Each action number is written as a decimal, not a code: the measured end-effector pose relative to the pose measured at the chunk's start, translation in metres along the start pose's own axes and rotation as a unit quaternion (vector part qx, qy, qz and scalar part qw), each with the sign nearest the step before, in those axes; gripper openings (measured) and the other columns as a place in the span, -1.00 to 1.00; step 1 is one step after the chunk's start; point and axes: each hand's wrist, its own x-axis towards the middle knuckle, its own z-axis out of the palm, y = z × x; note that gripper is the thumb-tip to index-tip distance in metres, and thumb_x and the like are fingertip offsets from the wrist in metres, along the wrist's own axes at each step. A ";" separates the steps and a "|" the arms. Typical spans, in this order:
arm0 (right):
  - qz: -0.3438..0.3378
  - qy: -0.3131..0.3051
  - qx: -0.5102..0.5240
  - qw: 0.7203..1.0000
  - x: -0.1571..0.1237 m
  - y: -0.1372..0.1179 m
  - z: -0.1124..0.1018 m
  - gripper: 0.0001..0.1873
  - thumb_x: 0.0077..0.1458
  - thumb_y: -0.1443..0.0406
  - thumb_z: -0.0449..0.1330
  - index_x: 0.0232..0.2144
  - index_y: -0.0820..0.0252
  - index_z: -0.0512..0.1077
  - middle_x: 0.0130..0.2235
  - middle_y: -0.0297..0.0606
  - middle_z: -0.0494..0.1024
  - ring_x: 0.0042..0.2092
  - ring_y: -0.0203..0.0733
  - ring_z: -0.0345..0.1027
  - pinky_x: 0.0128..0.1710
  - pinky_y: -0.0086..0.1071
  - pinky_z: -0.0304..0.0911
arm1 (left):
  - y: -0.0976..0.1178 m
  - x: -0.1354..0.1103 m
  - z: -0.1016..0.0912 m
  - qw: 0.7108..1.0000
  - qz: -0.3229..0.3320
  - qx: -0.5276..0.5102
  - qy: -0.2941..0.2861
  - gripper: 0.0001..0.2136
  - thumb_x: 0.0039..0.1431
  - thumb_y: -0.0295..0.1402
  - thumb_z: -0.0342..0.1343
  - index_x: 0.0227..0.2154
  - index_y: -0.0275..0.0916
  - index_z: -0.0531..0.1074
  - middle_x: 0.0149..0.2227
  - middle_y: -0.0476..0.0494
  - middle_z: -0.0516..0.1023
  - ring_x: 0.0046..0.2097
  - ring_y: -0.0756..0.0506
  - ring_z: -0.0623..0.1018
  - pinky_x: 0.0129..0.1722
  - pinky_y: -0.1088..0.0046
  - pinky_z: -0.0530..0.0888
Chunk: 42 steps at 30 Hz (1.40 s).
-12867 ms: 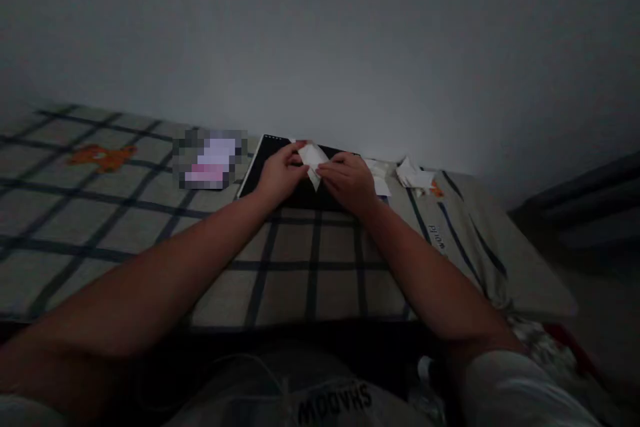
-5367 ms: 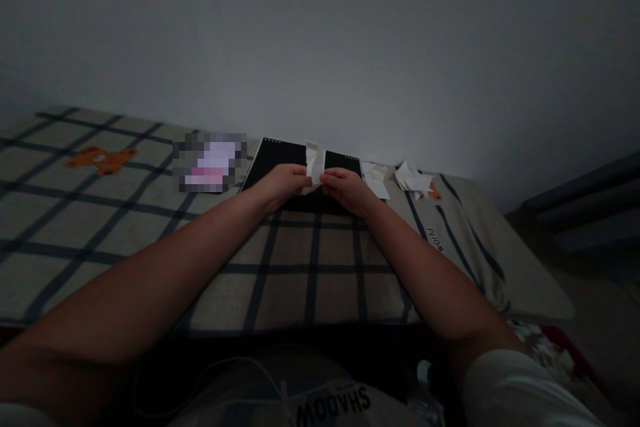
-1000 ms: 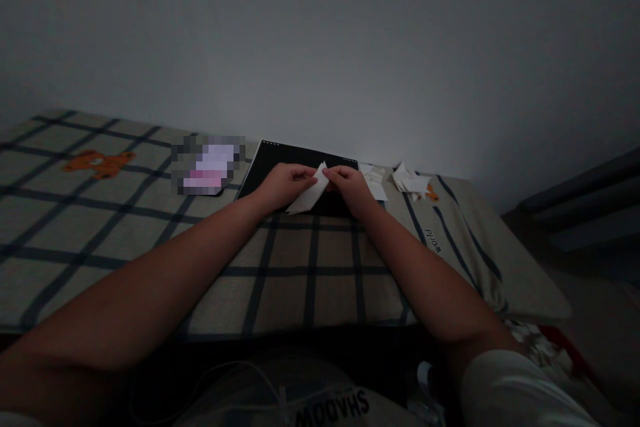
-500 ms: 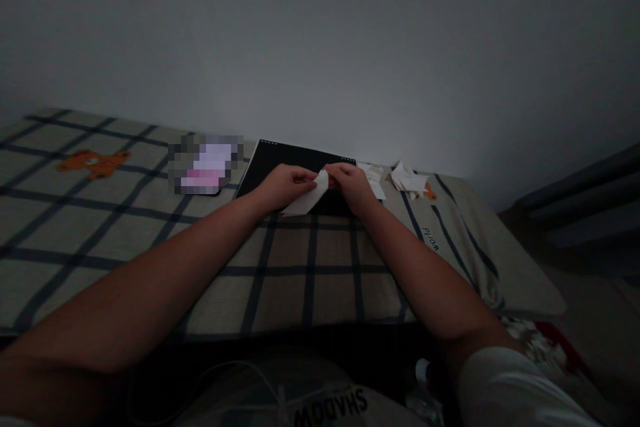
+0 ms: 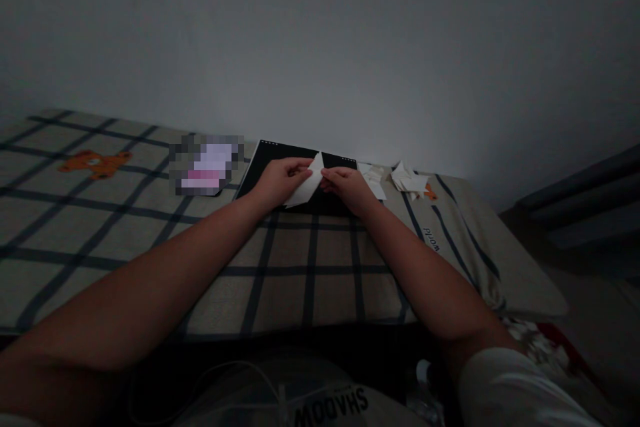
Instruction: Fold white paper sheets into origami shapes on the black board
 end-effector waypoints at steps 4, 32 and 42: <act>-0.037 0.016 -0.059 0.997 -0.001 -0.003 0.000 -0.68 -0.05 0.04 0.35 -0.47 0.19 0.54 -0.46 -0.29 0.55 -0.40 -0.28 0.38 -0.29 -0.33 0.31 | -0.001 0.000 0.001 1.000 -0.007 -0.017 -0.004 -0.58 0.14 -0.29 0.20 0.06 -0.30 0.51 -0.12 -0.23 0.65 -0.17 -0.10 0.60 -0.11 0.36 0.50; -0.032 0.054 -0.027 0.998 -0.001 -0.002 0.003 -0.64 -0.12 0.01 0.37 -0.48 0.17 0.50 -0.47 -0.32 0.52 -0.39 -0.28 0.39 -0.26 -0.32 0.35 | -0.002 -0.001 0.004 0.989 -0.096 -0.095 -0.053 -0.79 0.05 -0.22 0.23 -0.31 -0.25 0.59 -0.32 -0.13 0.64 -0.32 -0.07 0.55 -0.24 0.38 0.46; -0.065 0.109 -0.022 0.992 0.003 -0.001 -0.002 -0.67 -0.07 0.02 0.33 -0.45 0.16 0.46 -0.48 -0.37 0.47 -0.40 -0.30 0.35 -0.28 -0.34 0.32 | 0.004 -0.003 0.004 0.945 -0.221 -0.213 -0.114 -0.86 0.13 -0.30 0.22 -0.35 -0.25 0.60 -0.35 -0.18 0.66 -0.33 -0.07 0.61 -0.22 0.37 0.55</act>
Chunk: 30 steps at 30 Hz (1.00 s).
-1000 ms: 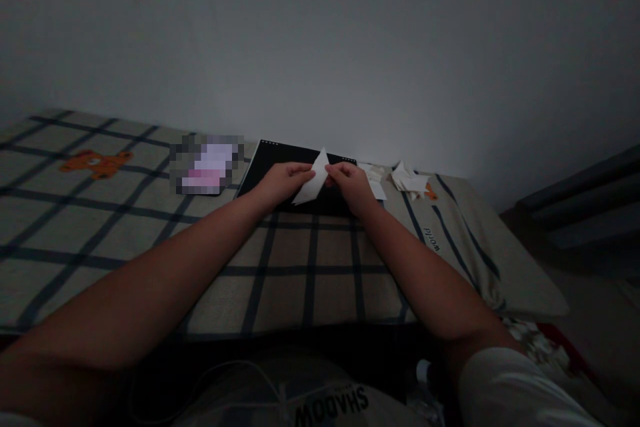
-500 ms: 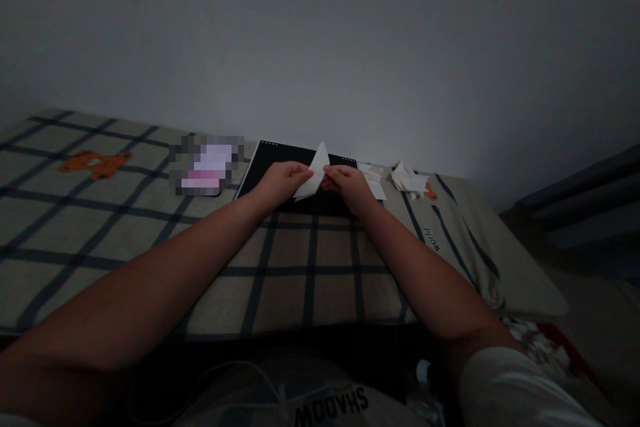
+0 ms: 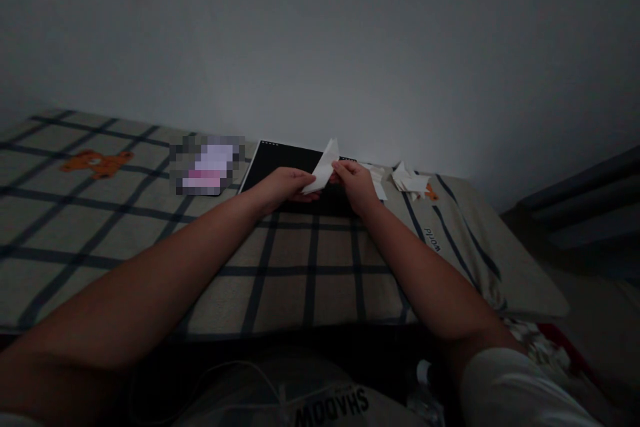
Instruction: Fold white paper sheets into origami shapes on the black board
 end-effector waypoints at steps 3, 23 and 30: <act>-0.002 0.013 0.006 1.000 0.002 0.001 -0.001 -0.66 -0.07 0.02 0.33 -0.43 0.15 0.45 -0.47 -0.38 0.47 -0.39 -0.31 0.36 -0.26 -0.35 0.32 | 0.001 -0.001 -0.001 0.998 -0.040 -0.041 -0.018 -0.84 0.18 -0.27 0.21 -0.34 -0.25 0.60 -0.30 -0.21 0.67 -0.32 -0.07 0.63 -0.21 0.39 0.56; 0.078 -0.051 0.047 0.995 -0.004 -0.005 0.005 -0.58 -0.09 -0.06 0.36 -0.50 0.15 0.45 -0.47 -0.32 0.52 -0.42 -0.31 0.39 -0.33 -0.38 0.36 | -0.001 0.001 0.002 0.996 0.067 0.014 0.063 -0.80 -0.10 -0.27 0.41 -0.46 -0.29 0.61 -0.35 -0.15 0.64 -0.32 -0.03 0.56 -0.15 0.33 0.58; 0.040 -0.074 -0.032 0.996 -0.006 -0.005 0.002 -0.64 -0.02 0.00 0.33 -0.52 0.16 0.46 -0.50 -0.33 0.50 -0.43 -0.28 0.36 -0.33 -0.35 0.31 | 0.001 -0.001 0.001 0.997 0.041 0.056 0.034 -0.86 -0.04 -0.30 0.36 -0.50 -0.26 0.59 -0.44 -0.13 0.61 -0.37 -0.04 0.57 -0.19 0.30 0.56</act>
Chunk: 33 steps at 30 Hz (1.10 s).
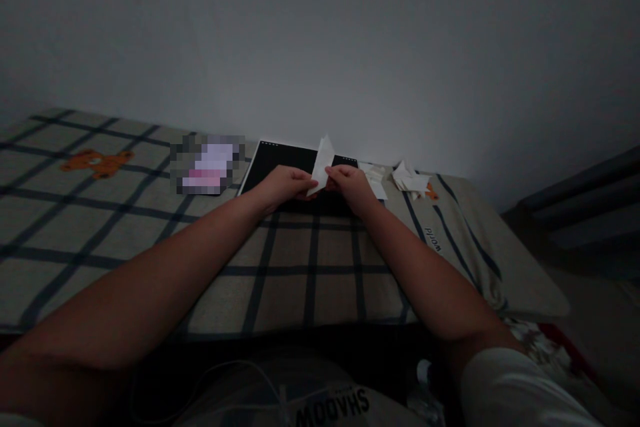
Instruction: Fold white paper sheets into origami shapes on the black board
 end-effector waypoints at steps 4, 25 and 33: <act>-0.054 -0.024 -0.078 0.995 0.000 0.000 -0.003 -0.65 0.04 0.02 0.28 -0.54 0.16 0.49 -0.52 -0.33 0.50 -0.44 -0.27 0.35 -0.33 -0.34 0.27 | 0.000 0.001 -0.003 0.999 0.014 -0.026 0.024 -0.78 -0.06 -0.21 0.37 -0.41 -0.25 0.62 -0.35 -0.16 0.65 -0.30 -0.07 0.59 -0.16 0.30 0.55; 0.064 -0.091 0.027 0.993 -0.003 0.000 0.005 -0.75 -0.09 0.16 0.40 -0.41 0.20 0.51 -0.41 -0.31 0.56 -0.38 -0.29 0.43 -0.27 -0.36 0.37 | -0.003 0.004 0.000 0.986 0.092 -0.046 0.129 -0.73 -0.12 -0.17 0.41 -0.41 -0.26 0.62 -0.34 -0.12 0.65 -0.29 -0.05 0.57 -0.19 0.37 0.54; 0.042 -0.119 0.027 0.992 -0.002 -0.002 0.004 -0.78 -0.12 0.24 0.39 -0.39 0.18 0.49 -0.40 -0.36 0.57 -0.36 -0.30 0.40 -0.28 -0.39 0.34 | -0.004 0.007 -0.002 0.984 0.060 -0.108 0.130 -0.81 -0.08 -0.30 0.40 -0.41 -0.29 0.60 -0.37 -0.12 0.64 -0.33 -0.03 0.59 -0.20 0.37 0.55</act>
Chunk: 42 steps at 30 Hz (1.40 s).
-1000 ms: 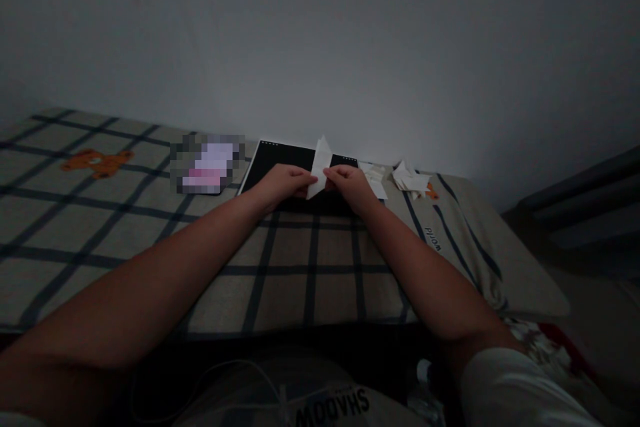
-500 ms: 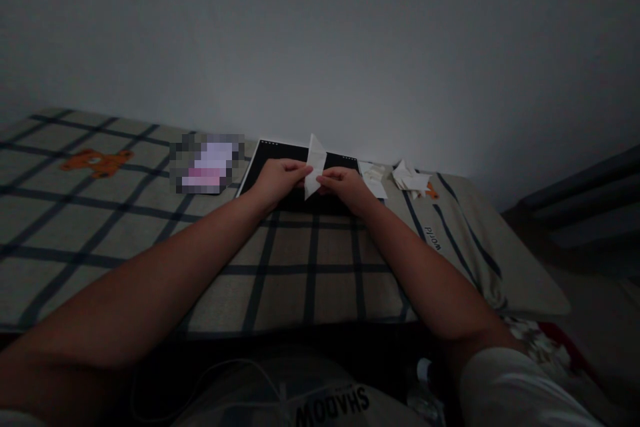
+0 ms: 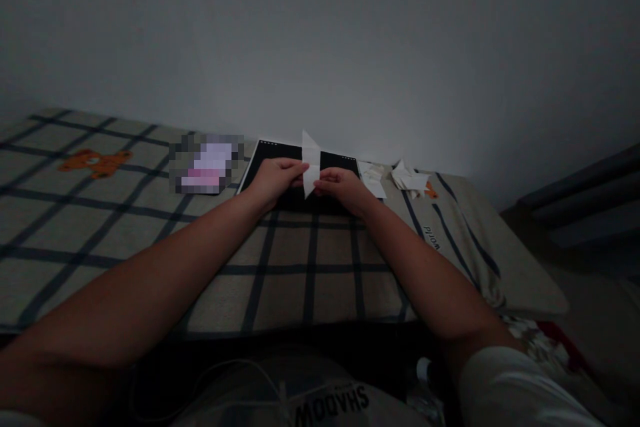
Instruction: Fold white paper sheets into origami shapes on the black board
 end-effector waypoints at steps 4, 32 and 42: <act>0.005 -0.010 0.021 1.000 -0.001 -0.001 0.001 -0.73 -0.17 0.32 0.41 -0.33 0.19 0.51 -0.36 -0.35 0.59 -0.35 -0.33 0.39 -0.26 -0.40 0.33 | 0.001 -0.001 0.001 1.000 0.001 -0.014 -0.005 -0.86 -0.02 -0.35 0.36 -0.40 -0.31 0.60 -0.36 -0.11 0.64 -0.33 -0.01 0.59 -0.19 0.41 0.55; 0.029 -0.021 0.024 0.999 -0.005 -0.002 0.007 -0.75 -0.17 0.32 0.39 -0.36 0.21 0.49 -0.39 -0.36 0.56 -0.37 -0.33 0.38 -0.26 -0.39 0.32 | 0.002 -0.001 0.006 0.994 -0.006 -0.105 0.020 -0.97 0.08 -0.47 0.26 -0.42 -0.32 0.59 -0.31 -0.15 0.64 -0.26 -0.01 0.61 -0.09 0.43 0.55; -0.010 0.012 0.120 0.993 0.000 -0.003 0.001 -0.69 -0.06 0.07 0.37 -0.33 0.13 0.55 -0.29 -0.31 0.59 -0.26 -0.27 0.45 -0.15 -0.33 0.38 | 0.007 -0.001 -0.002 0.998 -0.061 -0.014 -0.027 -0.90 -0.07 -0.42 0.35 -0.51 -0.31 0.55 -0.47 -0.10 0.58 -0.43 0.03 0.52 -0.23 0.44 0.53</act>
